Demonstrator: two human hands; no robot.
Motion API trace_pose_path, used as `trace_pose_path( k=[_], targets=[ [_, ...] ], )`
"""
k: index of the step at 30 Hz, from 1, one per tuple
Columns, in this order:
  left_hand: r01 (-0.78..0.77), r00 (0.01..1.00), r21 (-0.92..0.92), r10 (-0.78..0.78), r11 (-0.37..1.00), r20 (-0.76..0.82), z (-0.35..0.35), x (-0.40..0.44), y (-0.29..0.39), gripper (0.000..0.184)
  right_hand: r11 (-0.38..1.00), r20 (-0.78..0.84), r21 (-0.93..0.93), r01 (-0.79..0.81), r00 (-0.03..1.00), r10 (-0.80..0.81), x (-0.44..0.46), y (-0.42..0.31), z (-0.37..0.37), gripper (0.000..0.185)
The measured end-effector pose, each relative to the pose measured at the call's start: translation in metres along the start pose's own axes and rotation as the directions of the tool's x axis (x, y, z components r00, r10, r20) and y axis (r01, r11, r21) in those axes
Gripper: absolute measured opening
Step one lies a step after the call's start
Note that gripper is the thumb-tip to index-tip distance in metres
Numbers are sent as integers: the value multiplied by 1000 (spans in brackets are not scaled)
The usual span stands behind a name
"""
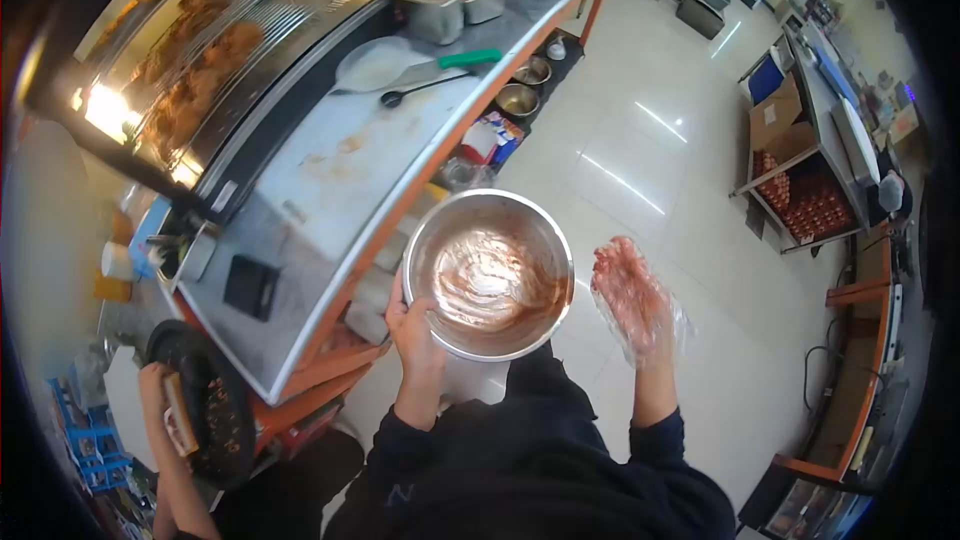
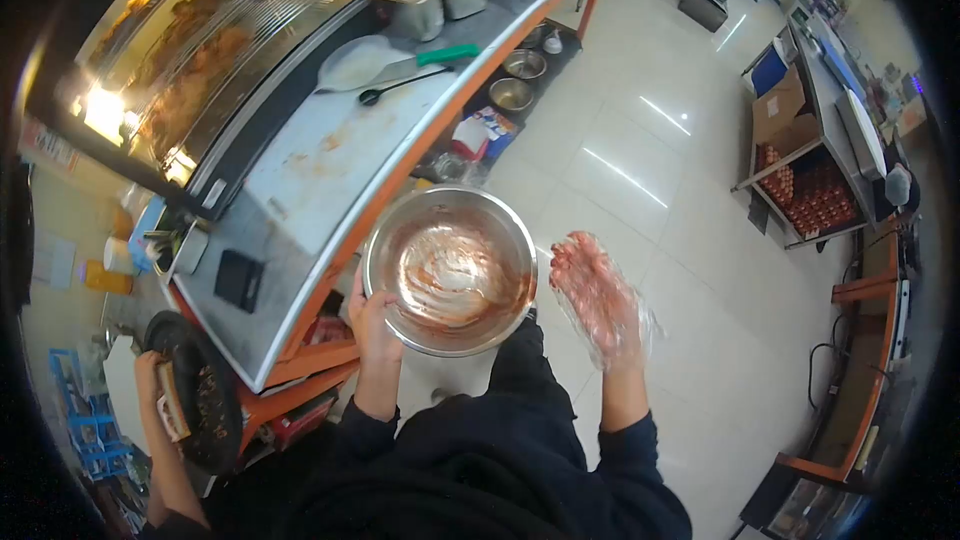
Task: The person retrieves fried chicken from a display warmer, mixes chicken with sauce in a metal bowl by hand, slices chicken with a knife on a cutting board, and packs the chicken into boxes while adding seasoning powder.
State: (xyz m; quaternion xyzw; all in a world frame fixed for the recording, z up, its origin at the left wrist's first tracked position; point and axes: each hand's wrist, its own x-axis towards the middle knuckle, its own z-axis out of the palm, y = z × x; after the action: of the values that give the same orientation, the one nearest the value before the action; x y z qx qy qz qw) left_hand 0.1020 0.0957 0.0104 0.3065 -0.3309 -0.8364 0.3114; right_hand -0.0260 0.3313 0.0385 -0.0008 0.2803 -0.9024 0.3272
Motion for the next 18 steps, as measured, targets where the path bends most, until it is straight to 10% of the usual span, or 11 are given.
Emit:
trace_pose_path(
  k=[18],
  targets=[
    [161, 970, 191, -120, 968, -212, 315, 333, -337, 70, 966, -171, 137, 218, 966, -194, 320, -348, -189, 38]
  ],
)
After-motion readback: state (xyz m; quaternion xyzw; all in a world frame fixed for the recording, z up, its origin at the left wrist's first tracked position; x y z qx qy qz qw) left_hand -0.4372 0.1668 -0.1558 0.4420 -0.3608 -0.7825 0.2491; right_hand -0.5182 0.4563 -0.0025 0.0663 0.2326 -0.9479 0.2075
